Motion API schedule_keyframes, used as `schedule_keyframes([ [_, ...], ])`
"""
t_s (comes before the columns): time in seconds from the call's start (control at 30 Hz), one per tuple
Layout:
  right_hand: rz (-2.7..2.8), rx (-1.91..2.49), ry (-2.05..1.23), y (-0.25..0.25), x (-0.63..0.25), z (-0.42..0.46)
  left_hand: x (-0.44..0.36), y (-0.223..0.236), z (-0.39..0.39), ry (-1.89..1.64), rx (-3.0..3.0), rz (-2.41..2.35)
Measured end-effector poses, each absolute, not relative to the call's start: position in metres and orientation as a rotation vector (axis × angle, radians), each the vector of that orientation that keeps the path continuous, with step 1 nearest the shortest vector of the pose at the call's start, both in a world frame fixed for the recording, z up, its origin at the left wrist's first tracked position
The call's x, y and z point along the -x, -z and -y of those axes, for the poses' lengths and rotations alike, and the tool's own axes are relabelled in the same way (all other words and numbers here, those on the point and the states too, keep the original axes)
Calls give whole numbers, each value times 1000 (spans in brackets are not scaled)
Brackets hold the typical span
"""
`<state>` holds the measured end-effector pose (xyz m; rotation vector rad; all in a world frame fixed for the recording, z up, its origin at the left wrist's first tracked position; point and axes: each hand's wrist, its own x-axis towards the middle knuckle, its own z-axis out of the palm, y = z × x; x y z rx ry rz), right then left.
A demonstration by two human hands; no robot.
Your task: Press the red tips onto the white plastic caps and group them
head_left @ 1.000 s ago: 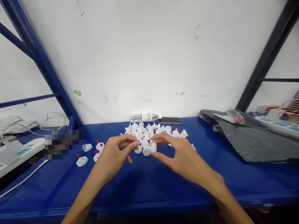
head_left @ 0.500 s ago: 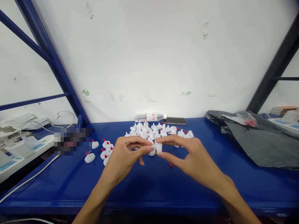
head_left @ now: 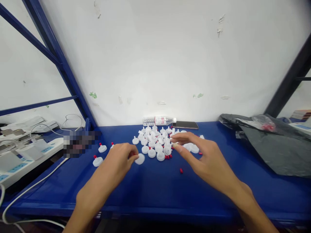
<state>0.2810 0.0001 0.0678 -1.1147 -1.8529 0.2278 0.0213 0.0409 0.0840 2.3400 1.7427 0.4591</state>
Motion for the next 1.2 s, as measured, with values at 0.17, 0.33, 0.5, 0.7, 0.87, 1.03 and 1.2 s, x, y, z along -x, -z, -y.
schedule_keyframes([
  [0.17, 1900, 1155, -157, -63, -281, -3, 27, -70, -59, -81, -2354, -1963],
  [0.33, 1913, 1252, -35, -58, -287, -10, 52, -66, -69, -67, -2241, -2160],
  [0.5, 1988, 1563, 100, -48, -305, -23, 61, -63, -82, -71, -2210, -2214],
  [0.7, 2186, 1726, 132, -35, -312, -29, 61, -59, -79, -59, -2280, -2189],
  [0.87, 2179, 1874, 109, -37, -309, -27, 18, -77, -52, -100, -2436, -2285],
  [1.03, 2104, 1951, 120, -38, -306, -25, -61, -68, -25, -411, -2536, -1858],
  [1.2, 2061, 1928, 192, -39, -305, -24, -106, -24, -22, -547, -2517, -1196],
])
